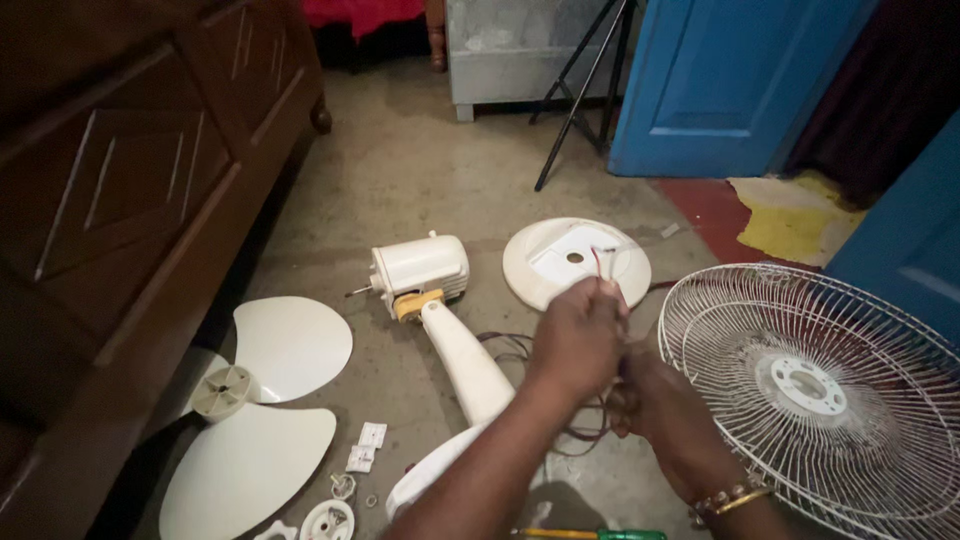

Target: The person disassembles a standing fan and uses a screwdriver to work on the electrical plug and the base of the fan stand. The fan parts, including the motor, blades, and cage, are laid out on the floor.

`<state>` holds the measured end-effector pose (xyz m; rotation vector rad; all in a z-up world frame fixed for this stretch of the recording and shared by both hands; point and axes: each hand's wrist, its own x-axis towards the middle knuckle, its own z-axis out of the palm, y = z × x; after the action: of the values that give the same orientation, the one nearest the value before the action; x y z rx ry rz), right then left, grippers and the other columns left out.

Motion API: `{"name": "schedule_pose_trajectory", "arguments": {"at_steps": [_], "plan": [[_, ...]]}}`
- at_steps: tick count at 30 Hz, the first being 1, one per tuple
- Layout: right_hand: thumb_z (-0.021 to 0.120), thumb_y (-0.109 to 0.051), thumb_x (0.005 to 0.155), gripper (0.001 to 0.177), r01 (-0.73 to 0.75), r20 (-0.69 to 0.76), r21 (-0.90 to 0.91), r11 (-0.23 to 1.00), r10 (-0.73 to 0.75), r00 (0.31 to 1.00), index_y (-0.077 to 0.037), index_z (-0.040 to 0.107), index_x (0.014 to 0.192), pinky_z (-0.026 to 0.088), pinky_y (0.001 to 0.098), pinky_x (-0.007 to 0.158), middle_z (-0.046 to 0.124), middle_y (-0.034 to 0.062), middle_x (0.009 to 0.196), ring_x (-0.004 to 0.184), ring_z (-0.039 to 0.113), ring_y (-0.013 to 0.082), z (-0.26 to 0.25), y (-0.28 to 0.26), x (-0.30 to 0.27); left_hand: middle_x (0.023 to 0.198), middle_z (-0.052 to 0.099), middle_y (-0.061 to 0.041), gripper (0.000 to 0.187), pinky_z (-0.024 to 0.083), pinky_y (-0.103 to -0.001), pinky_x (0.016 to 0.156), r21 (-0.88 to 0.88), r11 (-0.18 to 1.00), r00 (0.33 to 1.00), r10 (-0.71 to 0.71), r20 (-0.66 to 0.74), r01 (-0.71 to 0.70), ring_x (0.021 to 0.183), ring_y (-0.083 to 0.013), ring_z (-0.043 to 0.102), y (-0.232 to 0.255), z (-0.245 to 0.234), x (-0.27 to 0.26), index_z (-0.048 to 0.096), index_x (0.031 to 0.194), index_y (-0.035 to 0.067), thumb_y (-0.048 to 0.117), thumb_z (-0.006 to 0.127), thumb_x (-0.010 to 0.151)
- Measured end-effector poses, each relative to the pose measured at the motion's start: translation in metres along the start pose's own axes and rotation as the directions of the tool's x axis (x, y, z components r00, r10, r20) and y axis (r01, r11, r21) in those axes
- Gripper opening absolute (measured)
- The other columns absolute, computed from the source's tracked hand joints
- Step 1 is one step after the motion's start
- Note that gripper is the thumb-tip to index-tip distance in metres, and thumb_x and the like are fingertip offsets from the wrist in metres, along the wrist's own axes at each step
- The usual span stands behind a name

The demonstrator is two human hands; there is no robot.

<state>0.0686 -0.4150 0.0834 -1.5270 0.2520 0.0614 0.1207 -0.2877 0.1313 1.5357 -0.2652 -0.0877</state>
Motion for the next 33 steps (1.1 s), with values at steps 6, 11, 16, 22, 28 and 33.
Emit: {"name": "schedule_pose_trajectory", "arguments": {"at_steps": [6, 11, 16, 22, 28, 33], "plan": [[0.073, -0.033, 0.093, 0.028, -0.021, -0.052, -0.635, 0.772, -0.016, 0.998, -0.005, 0.075, 0.096, 0.049, 0.0288, 0.060, 0.070, 0.0034, 0.071, 0.062, 0.060, 0.0128, -0.005, 0.023, 0.016, 0.064, 0.054, 0.003, 0.026, 0.033, -0.030, 0.041, -0.338, 0.939, 0.996, 0.030, -0.080, -0.055, 0.048, -0.0095, 0.042, 0.031, -0.026, 0.078, 0.061, 0.087, 0.013, 0.027, 0.049, 0.104], [0.066, -0.025, 0.095, 0.023, -0.033, -0.111, -0.401, 0.915, -0.014, 0.994, -0.002, 0.072, 0.097, 0.057, 0.0311, 0.060, 0.075, 0.0116, 0.076, 0.064, 0.071, 0.0162, -0.021, 0.063, 0.040, 0.066, 0.060, -0.002, 0.037, 0.042, -0.031, 0.048, -0.020, 0.975, 0.923, 0.201, -0.328, -0.219, 0.052, -0.0111, 0.051, 0.049, -0.076, 0.130, 0.063, 0.085, 0.006, 0.032, 0.049, 0.107], [0.058, -0.012, 0.099, 0.020, 0.058, -0.219, -0.055, 0.997, -0.069, 0.973, 0.006, 0.066, 0.100, 0.063, 0.0339, 0.069, 0.075, 0.0143, 0.085, 0.072, 0.074, 0.0180, -0.037, 0.097, 0.071, 0.082, 0.072, -0.018, 0.025, 0.060, -0.045, 0.067, 0.404, 0.907, 0.946, 0.020, -0.325, 0.120, 0.070, -0.0336, 0.076, -0.040, -0.079, 0.150, 0.064, 0.099, 0.002, 0.025, 0.059, 0.091], [0.062, -0.006, 0.098, 0.016, -0.041, -0.181, -0.012, 0.999, 0.038, 0.983, 0.002, 0.063, 0.111, 0.065, 0.0356, 0.071, 0.072, 0.0138, 0.088, 0.076, 0.076, 0.0213, -0.050, 0.151, 0.089, 0.086, 0.078, -0.028, 0.030, 0.060, -0.042, 0.065, 0.553, 0.702, 0.885, -0.436, -0.166, 0.449, 0.069, -0.0331, 0.078, -0.144, -0.073, 0.160, 0.074, 0.092, -0.010, 0.015, 0.058, 0.091], [0.062, -0.004, 0.095, 0.031, 0.032, -0.052, 0.008, 0.999, -0.031, 0.998, -0.004, 0.057, 0.126, 0.060, 0.0393, 0.062, 0.069, 0.0217, 0.086, 0.072, 0.072, 0.0262, -0.055, 0.219, 0.115, 0.097, 0.076, -0.024, 0.032, 0.063, -0.043, 0.071, 0.652, 0.627, 0.899, -0.373, -0.228, 0.426, 0.078, -0.0345, 0.079, -0.209, -0.082, 0.185, 0.063, 0.116, -0.006, 0.012, 0.053, 0.091], [0.068, -0.002, 0.091, 0.052, -0.297, -0.097, 0.150, 0.943, 0.313, 0.945, -0.012, 0.049, 0.139, 0.061, 0.0346, 0.080, 0.071, 0.0087, 0.106, 0.091, 0.076, 0.0211, -0.047, 0.218, 0.120, 0.120, 0.068, -0.029, 0.045, 0.051, -0.047, 0.100, 0.751, 0.611, 0.967, -0.128, -0.218, 0.250, 0.115, -0.0416, 0.066, -0.262, -0.102, 0.224, 0.055, 0.128, -0.007, 0.019, 0.059, 0.091]]}}
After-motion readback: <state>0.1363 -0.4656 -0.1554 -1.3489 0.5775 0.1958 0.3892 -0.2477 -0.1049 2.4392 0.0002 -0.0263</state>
